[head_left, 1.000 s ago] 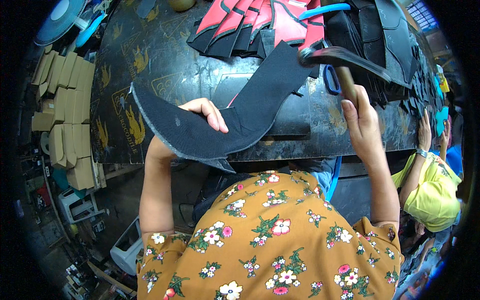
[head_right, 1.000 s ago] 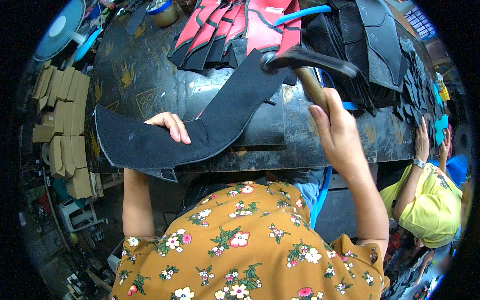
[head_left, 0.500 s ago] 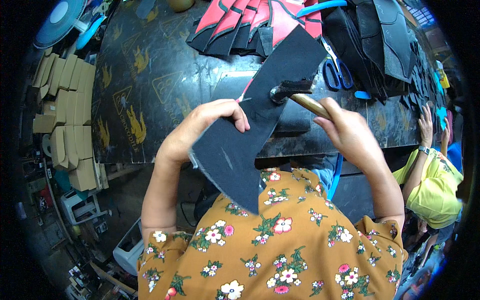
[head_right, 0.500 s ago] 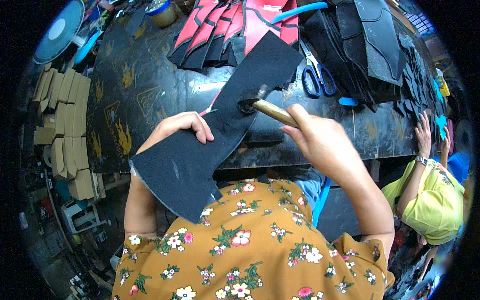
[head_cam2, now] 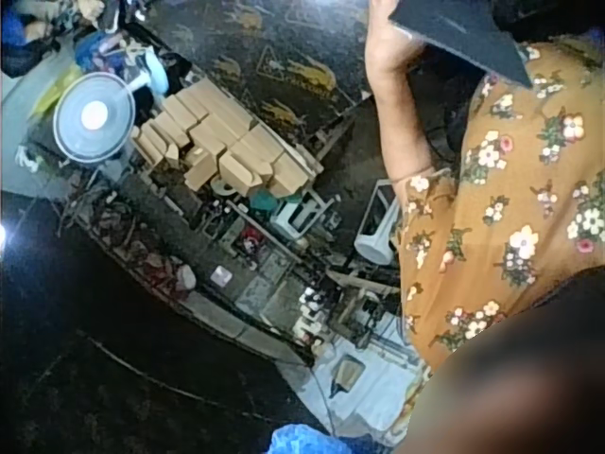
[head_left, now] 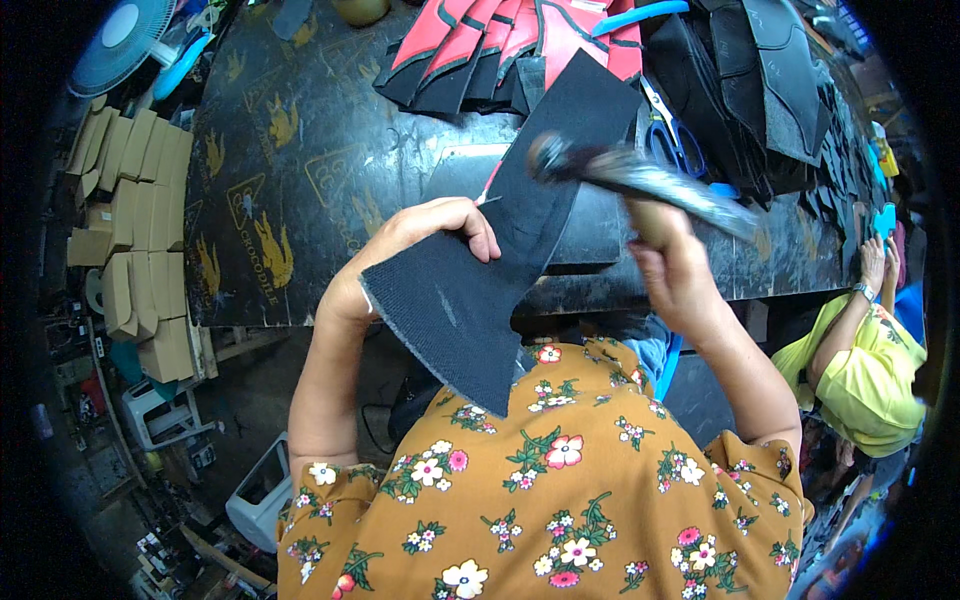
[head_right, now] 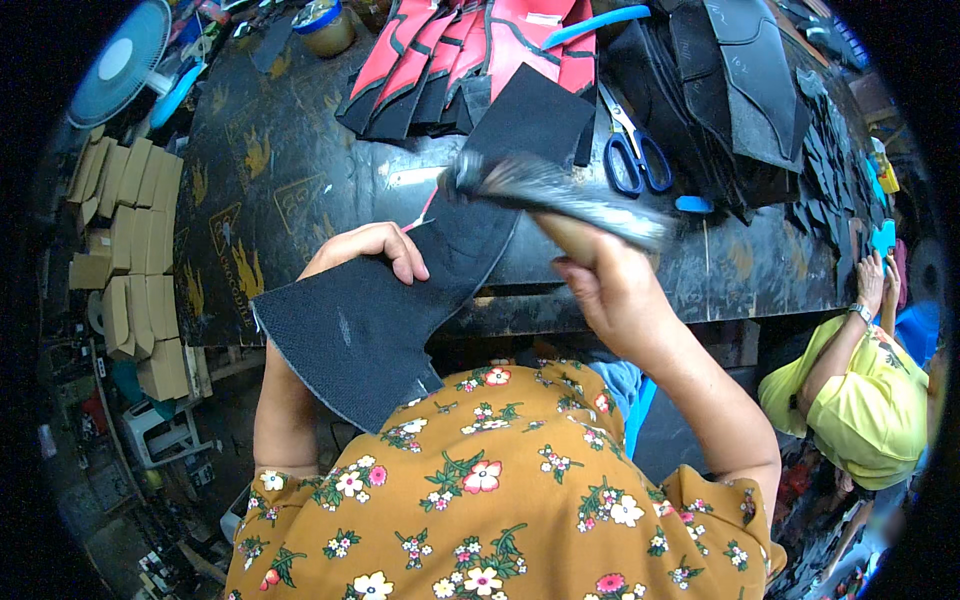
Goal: The person assembles life jacket components by hand, using a hammer to flatten seams and blue-handled scissors to trim blue foam strips. They insert the foam into pink and black fabric sections, fold edges, and press seams flat, repeating the process across multiple units.
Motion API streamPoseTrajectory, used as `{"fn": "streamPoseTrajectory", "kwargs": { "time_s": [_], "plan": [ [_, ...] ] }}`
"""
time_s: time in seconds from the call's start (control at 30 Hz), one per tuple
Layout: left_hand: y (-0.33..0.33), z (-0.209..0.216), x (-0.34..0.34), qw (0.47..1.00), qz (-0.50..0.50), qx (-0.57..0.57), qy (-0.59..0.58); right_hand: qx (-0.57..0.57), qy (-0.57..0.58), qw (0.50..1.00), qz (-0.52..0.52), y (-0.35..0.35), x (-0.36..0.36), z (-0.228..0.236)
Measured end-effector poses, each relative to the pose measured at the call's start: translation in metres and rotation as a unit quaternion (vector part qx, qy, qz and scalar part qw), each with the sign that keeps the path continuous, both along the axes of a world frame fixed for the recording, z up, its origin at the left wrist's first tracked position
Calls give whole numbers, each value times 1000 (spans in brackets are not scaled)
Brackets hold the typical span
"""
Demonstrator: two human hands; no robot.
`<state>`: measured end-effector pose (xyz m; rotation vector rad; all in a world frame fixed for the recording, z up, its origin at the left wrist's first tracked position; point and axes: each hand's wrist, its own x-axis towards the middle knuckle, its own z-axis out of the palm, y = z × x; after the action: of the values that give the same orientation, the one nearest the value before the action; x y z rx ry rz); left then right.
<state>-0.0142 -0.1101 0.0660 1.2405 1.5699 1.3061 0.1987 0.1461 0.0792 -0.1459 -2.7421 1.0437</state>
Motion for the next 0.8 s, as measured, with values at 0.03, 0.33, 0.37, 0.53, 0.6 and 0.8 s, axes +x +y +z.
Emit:
{"fn": "streamPoseTrajectory", "kwargs": {
  "time_s": [0.03,0.33,0.37,0.53,0.6,0.8],
  "plan": [
    [0,-1,1,1000,4,11,-3,33,-158,987,7,0,1,0],
    [-1,2,3,999,-7,25,25,34,-29,999,15,-4,8,3],
    [0,5,5,998,-14,15,65,89,-205,974,36,-4,10,4],
    [5,9,24,979,3,11,205,30,-21,999,-7,-4,16,13],
    [4,2,27,981,29,21,191,59,53,997,18,-6,15,13],
    [3,-8,19,951,80,53,294,12,-193,981,-9,-2,11,3]
  ]
}}
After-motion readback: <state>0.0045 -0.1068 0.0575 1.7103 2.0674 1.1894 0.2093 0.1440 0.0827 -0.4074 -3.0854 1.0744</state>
